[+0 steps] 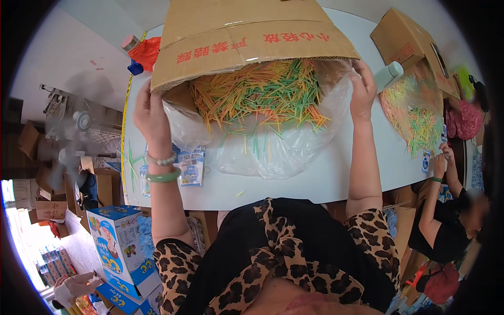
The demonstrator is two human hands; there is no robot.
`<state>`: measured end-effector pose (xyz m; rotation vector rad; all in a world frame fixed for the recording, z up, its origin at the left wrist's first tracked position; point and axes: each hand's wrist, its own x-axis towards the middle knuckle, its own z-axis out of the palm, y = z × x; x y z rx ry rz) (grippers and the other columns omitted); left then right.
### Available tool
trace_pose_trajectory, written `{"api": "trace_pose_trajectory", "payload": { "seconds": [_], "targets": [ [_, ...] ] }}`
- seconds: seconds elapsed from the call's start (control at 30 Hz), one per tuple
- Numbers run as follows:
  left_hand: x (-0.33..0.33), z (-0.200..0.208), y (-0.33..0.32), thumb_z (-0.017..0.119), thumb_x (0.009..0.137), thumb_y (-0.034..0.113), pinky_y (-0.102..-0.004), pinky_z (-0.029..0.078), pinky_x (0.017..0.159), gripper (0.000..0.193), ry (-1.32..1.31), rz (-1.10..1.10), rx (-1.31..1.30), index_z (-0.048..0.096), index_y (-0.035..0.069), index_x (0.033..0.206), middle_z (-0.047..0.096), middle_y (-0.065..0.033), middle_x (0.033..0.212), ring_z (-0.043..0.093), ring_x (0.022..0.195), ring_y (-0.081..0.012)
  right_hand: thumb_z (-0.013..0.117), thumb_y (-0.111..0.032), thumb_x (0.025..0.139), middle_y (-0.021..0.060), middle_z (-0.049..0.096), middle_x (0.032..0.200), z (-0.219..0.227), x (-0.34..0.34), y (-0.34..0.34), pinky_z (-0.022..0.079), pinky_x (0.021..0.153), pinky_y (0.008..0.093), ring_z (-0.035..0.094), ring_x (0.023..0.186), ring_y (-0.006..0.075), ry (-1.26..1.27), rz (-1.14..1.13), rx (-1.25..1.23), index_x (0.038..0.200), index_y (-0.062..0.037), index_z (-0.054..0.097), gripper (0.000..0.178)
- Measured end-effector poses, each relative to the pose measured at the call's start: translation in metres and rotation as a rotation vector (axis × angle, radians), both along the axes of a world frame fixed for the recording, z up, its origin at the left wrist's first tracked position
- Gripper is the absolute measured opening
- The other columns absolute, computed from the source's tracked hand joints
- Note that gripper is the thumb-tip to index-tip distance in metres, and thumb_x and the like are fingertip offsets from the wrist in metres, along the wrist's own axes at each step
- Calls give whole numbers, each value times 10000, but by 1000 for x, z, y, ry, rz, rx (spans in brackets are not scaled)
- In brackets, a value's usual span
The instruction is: Package small components into individual plastic bags and organize them.
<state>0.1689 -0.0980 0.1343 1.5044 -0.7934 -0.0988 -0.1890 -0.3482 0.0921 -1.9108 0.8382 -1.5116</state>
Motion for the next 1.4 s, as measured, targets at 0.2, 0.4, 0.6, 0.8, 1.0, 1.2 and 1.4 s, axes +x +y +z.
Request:
{"api": "trace_pose_trajectory", "payload": {
  "seconds": [0.2, 0.4, 0.6, 0.8, 1.0, 1.2, 1.4],
  "targets": [
    [-26, 5, -9, 612, 912, 122, -277, 435, 913, 342, -15, -118, 21, 560, -26, 1216, 617, -83, 1157, 561, 1054, -138, 537, -61, 842, 54, 632, 1109, 13, -1, -5, 390, 940, 263, 556, 1048, 151, 105, 100, 187, 1158, 33, 603, 336],
    [2, -18, -19, 597, 889, 81, -287, 478, 809, 214, -333, 130, 163, 627, -45, 1060, 688, -104, 979, 612, 919, -131, 533, -48, 886, 49, 637, 1113, 8, 4, -29, 409, 924, 269, 562, 1037, 135, -60, 297, 339, 1155, 18, 610, 288],
    [15, -24, -31, 575, 907, 112, -261, 463, 730, 193, -298, 219, -12, 652, -43, 991, 687, -49, 886, 573, 825, -90, 514, 0, 882, 54, 639, 1095, -22, 9, -92, 421, 902, 254, 569, 1021, 131, -268, 289, 210, 1139, 42, 608, 276],
    [5, -12, -13, 570, 922, 168, -236, 437, 748, 245, -68, 121, 77, 654, -30, 1041, 649, -12, 933, 512, 860, -66, 561, -26, 885, 55, 639, 973, 4, 23, -10, 449, 828, 252, 573, 869, 118, 63, -205, 120, 1048, 28, 632, 186],
    [-53, -20, 13, 691, 799, 74, -297, 469, 673, 131, -604, 326, -107, 675, 16, 916, 664, -83, 845, 600, 753, -180, 618, 19, 840, 34, 631, 913, -1, 19, 65, 454, 730, 218, 562, 784, 103, 163, -199, -227, 1046, 19, 623, 206],
    [-68, -10, -28, 693, 768, 38, -302, 512, 764, 285, -813, -52, 334, 640, 9, 1046, 673, -127, 940, 640, 825, -233, 619, 21, 840, 51, 646, 904, 38, 57, 69, 471, 715, 241, 604, 806, 127, 246, 134, -155, 1083, -38, 631, 251],
    [-71, 39, -43, 643, 783, 5, -309, 455, 939, 584, -280, -140, 157, 446, -39, 1331, 579, -180, 1241, 581, 1105, -231, 632, 48, 738, 211, 572, 1209, 71, 67, 64, 414, 996, 412, 517, 1158, 381, 645, -152, -603, 1220, 7, 568, 488]
  ]
}}
